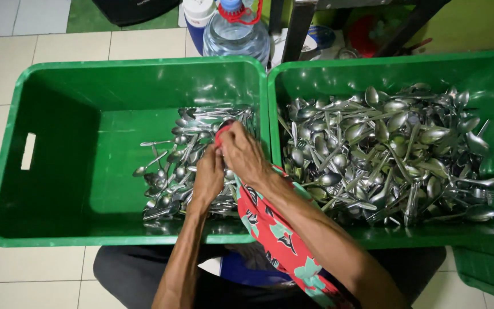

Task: Polishing metal spoons individually with a cloth and moving them between containers.

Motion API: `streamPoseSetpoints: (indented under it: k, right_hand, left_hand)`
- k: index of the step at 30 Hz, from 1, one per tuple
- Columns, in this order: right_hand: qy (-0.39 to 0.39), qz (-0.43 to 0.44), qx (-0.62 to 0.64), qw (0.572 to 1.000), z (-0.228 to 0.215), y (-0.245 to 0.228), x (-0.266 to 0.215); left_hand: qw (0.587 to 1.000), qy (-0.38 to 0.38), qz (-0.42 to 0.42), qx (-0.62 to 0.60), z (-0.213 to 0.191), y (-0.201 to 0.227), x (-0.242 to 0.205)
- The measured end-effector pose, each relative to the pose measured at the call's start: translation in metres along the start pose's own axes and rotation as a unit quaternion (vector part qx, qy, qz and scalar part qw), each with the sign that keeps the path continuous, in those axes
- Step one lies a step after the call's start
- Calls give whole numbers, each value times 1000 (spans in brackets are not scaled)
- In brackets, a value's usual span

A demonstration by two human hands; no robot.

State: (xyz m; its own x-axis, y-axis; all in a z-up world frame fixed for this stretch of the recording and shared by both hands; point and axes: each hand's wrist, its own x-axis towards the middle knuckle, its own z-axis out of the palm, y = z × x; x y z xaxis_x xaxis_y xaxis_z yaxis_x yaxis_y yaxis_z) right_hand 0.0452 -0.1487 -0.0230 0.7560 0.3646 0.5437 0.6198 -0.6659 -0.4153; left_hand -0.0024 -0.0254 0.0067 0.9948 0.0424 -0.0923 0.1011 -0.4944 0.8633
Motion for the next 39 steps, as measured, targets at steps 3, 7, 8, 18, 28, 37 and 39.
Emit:
streamPoseSetpoints:
  k: [3, 7, 8, 18, 28, 37, 39]
  right_hand:
    - [45, 77, -24, 996, -1, 8, -2]
    - [47, 130, -44, 989, -10, 4, 2]
    - [33, 118, -32, 992, -2, 7, 0]
    - [69, 132, 230, 962, 12, 17, -16]
    - [98, 7, 123, 987, 12, -3, -8]
    - [131, 52, 188, 972, 4, -7, -3]
    - [88, -6, 157, 984, 5, -5, -7]
  left_hand:
    - [1000, -9, 1, 9, 11, -21, 0]
    - [1000, 5, -6, -30, 3, 4, -5]
    - [999, 17, -7, -31, 4, -1, -5]
    - [984, 143, -52, -88, 7, -10, -2]
    - [977, 119, 29, -173, 5, -11, -2]
    - [989, 92, 104, -59, -5, 7, -16]
    - [980, 103, 156, 68, -14, 31, -31]
